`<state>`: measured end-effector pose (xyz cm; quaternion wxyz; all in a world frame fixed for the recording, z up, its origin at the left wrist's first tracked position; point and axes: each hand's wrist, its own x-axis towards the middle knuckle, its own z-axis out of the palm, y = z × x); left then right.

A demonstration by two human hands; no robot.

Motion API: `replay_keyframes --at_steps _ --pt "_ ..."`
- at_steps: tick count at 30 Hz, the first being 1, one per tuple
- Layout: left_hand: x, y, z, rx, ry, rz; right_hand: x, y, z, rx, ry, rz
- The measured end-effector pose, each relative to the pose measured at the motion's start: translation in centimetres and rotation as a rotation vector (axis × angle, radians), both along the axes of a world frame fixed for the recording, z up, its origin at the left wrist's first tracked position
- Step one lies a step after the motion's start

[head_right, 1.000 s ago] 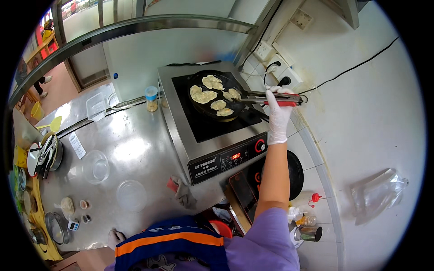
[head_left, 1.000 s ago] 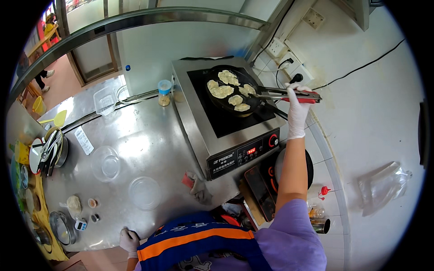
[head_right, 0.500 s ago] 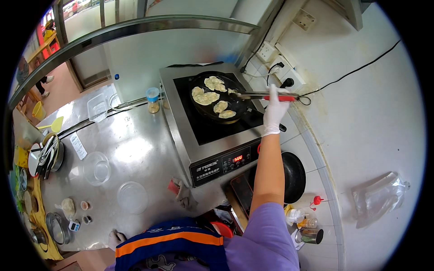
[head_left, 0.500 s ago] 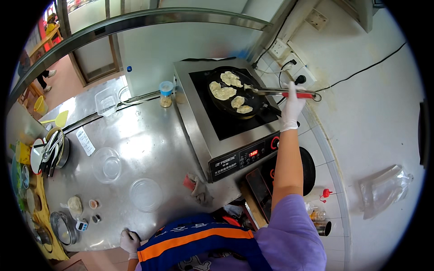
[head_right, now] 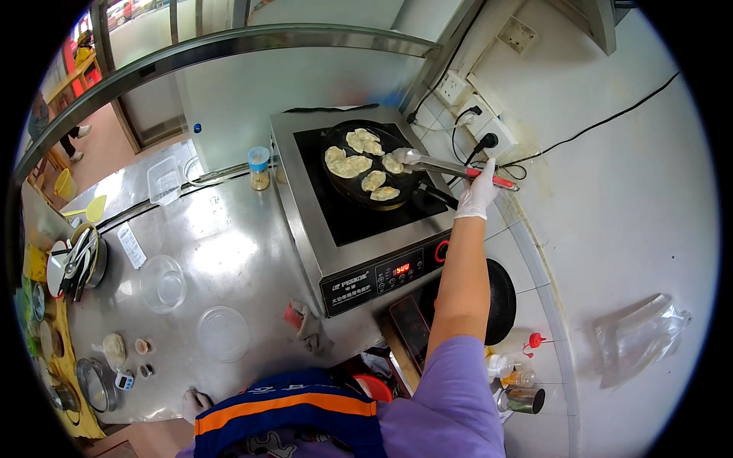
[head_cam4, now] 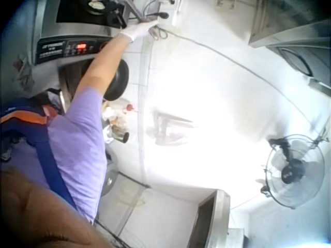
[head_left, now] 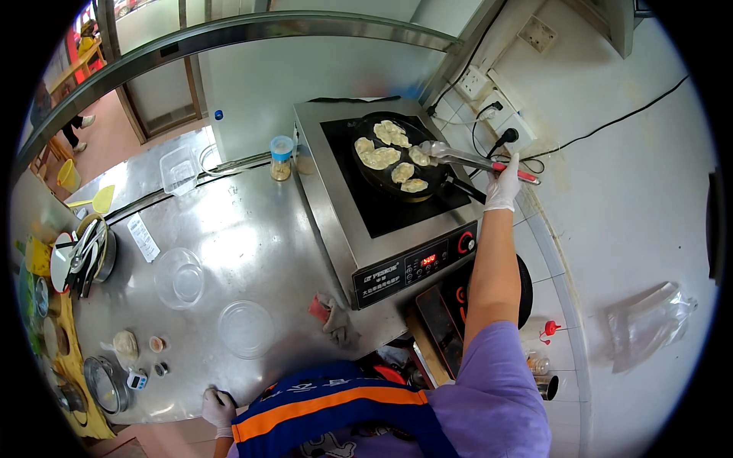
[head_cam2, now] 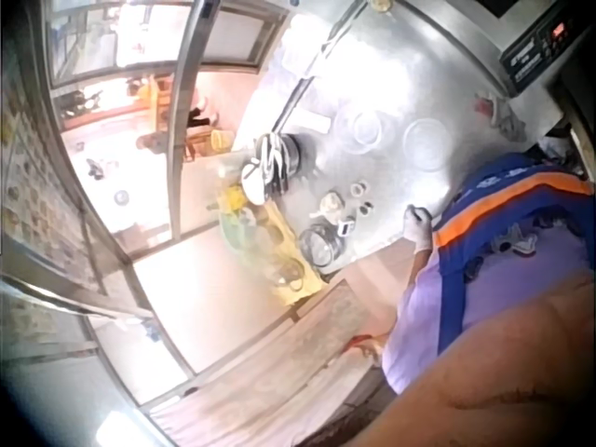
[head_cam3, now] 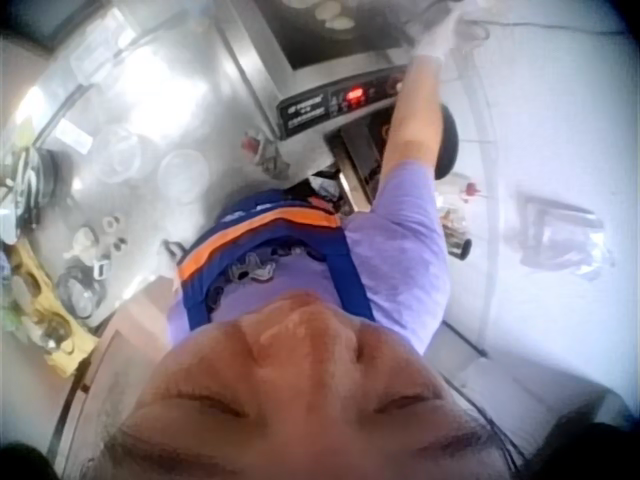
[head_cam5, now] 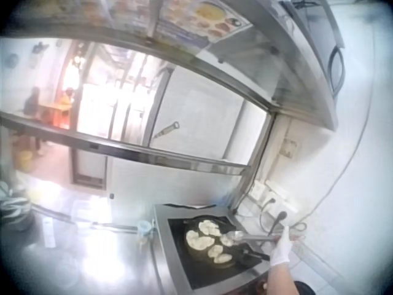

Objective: The person places several dumplings in a pan on a stove and uses tongs to turn them over while they cook. The person then pulls leaves from a head of lettuce by hand.

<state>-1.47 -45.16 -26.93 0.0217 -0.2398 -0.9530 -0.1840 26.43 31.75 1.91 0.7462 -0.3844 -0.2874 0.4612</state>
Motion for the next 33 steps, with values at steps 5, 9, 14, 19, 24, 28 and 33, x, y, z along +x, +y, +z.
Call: replay_keyframes --at_steps 5,9,14,19,24,28,33 --pt "-0.1 0.1 -0.3 0.027 0.014 -0.002 -0.6 -1.9 3.8 0.296 -0.102 -0.053" --pt "0.0 0.2 0.0 0.019 0.009 0.001 -2.4 -5.1 6.3 0.455 -0.489 0.11" --pt "-0.1 -0.1 0.0 0.0 0.0 -0.019 -4.5 -7.6 7.4 0.464 -0.653 0.294" --pt "0.0 -0.1 0.1 -0.003 -0.015 -0.015 -6.1 -8.9 6.4 0.502 -0.645 0.412" --pt "-0.2 0.0 0.3 -0.019 -0.05 -0.013 -5.3 -6.7 5.0 0.561 -0.625 0.288" --pt "0.0 -0.1 0.2 -0.019 -0.051 -0.01 -5.1 -8.5 7.0 0.546 -0.611 0.365" --pt "0.0 0.0 0.1 0.004 -0.031 -0.003 -5.1 -7.6 5.4 0.677 -0.669 0.633"
